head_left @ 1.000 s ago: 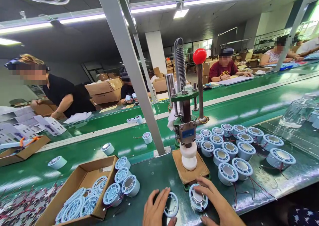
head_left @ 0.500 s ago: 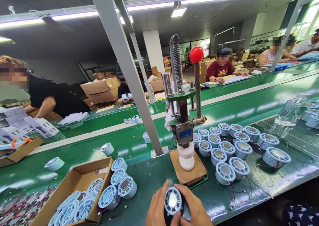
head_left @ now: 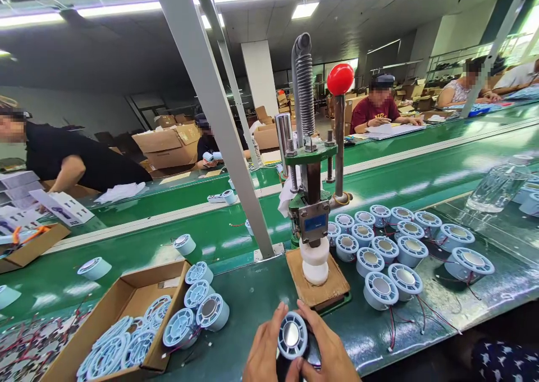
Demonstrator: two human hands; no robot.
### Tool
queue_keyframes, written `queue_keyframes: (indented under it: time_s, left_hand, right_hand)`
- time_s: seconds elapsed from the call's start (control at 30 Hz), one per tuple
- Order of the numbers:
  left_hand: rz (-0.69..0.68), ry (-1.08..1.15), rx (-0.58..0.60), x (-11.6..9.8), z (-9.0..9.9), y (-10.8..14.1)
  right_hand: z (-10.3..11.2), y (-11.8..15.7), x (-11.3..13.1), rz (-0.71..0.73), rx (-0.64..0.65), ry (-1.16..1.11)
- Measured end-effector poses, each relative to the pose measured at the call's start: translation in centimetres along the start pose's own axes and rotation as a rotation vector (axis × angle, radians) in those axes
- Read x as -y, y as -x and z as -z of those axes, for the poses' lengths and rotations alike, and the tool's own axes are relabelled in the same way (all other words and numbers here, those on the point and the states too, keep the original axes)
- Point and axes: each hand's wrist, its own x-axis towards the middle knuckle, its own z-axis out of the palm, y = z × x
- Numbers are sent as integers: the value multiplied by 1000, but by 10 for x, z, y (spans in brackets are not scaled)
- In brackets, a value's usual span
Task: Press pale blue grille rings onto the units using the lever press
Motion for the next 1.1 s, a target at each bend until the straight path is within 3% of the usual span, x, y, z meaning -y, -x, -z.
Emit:
queue_keyframes:
  time_s: [0.2,0.3,0.37,0.47,0.53,0.6,0.67,0.7,0.77,0.83,1.0,1.1]
  left_hand:
    - [86,88,30,-2,0,-2]
    - [115,132,29,2,-13,7]
    - [153,162,34,4,-19,11]
    - [253,181,142,1,-10,-1]
    - [327,173,195,-7,6,-24]
    - [361,192,157,-18,21,-56]
    - [326,261,96,-30,28,-88]
    - [298,300,84,-36,28,-102]
    - [243,365,103,-46,20,-123]
    - [192,427,156,-52,7,-137]
    - [114,587,285,-52,-23,-153]
    - [97,615,346,-49,-23,-153]
  right_hand:
    - [5,-1,8,-49,24,3]
    - [18,-7,17,-34,137,58]
    - [45,-19,38,26,279,145]
    - [116,-59,102,213,370,361]
    - [173,-104,158,371,78,493]
    - [222,-162,208,572,-277,557]
    - [254,-225,237,665,-544,572]
    - [262,-255,242,651,-604,557]
    - [266,-303,236,543,-617,539]
    - [261,-331,222,461,-611,530]
    - [252,-345,207,495,-605,396]
    - [261,-344,220,326,-456,200]
